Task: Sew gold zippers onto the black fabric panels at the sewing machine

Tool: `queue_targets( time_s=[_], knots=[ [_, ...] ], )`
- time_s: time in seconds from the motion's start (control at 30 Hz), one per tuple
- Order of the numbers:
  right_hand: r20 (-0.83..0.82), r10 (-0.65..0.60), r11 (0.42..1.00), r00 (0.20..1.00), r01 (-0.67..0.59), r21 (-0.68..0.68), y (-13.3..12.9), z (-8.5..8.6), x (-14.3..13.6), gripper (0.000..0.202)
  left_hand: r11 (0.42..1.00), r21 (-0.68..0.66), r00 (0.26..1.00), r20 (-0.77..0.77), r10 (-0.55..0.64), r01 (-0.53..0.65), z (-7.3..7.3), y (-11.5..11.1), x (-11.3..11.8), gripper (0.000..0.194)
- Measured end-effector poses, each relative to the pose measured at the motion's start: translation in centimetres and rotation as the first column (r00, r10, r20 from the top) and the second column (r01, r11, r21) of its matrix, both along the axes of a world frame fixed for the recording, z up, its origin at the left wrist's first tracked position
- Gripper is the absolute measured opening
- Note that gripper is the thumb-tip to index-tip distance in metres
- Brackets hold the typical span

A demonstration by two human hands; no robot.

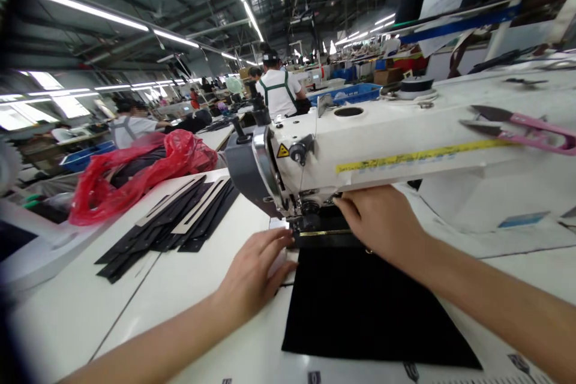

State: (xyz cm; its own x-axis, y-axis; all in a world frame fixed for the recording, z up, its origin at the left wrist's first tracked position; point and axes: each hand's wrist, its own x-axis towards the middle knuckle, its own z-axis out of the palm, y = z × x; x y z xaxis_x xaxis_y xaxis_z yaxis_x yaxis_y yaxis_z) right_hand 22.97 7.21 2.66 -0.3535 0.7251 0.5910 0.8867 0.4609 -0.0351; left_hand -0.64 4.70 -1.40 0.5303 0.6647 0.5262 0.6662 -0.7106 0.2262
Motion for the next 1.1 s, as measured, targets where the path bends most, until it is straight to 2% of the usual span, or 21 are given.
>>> queue_targets(
  time_s=[0.13, 0.2, 0.27, 0.37, 0.5, 0.7, 0.87, 1.1],
  knots=[
    [0.004, 0.279, 0.960, 0.960, -0.279, -0.010, -5.3, -2.6, -2.0, 0.028, 0.994, 0.071, 0.991, -0.114, -0.069, 0.077, -0.9, 2.0, -0.3, 0.012],
    [0.006, 0.312, 0.950, 0.950, -0.312, -0.009, -6.7, -3.6, -2.7, 0.029, 0.998, 0.044, 0.987, -0.155, -0.046, 0.054, -0.9, 2.4, -0.1, 0.012],
    [0.019, 0.286, 0.957, 0.958, -0.285, -0.063, -6.2, -3.9, -3.1, 0.027, 1.000, 0.018, 0.986, -0.169, -0.006, 0.009, -0.4, 2.6, 0.1, 0.011],
    [0.051, 0.198, 0.970, 0.979, -0.189, -0.152, -3.5, -3.6, -3.8, 0.021, 0.998, 0.012, 0.987, -0.149, 0.059, -0.058, 0.4, 2.9, 0.3, 0.013],
    [0.100, 0.156, 0.978, 0.983, -0.139, -0.157, -1.4, -3.7, -4.8, 0.022, 0.994, 0.007, 0.986, -0.124, 0.109, -0.109, 0.6, 2.9, 0.4, 0.012],
    [0.163, 0.218, 0.974, 0.962, -0.204, -0.099, -2.6, -4.1, -4.8, 0.016, 0.996, 0.058, 0.986, -0.145, 0.082, -0.074, -0.9, 1.7, 0.3, 0.015],
    [0.143, 0.213, 0.964, 0.966, -0.232, 0.129, -2.1, -4.2, -4.4, 0.027, 0.995, 0.082, 0.975, -0.209, 0.079, -0.063, -1.1, 1.5, 0.7, 0.017],
    [0.038, 0.368, 0.930, 0.929, -0.368, 0.005, -0.3, -5.1, -3.9, 0.032, 0.983, 0.175, 0.976, -0.199, 0.091, -0.057, -0.8, 1.6, 1.5, 0.018]
  ],
)
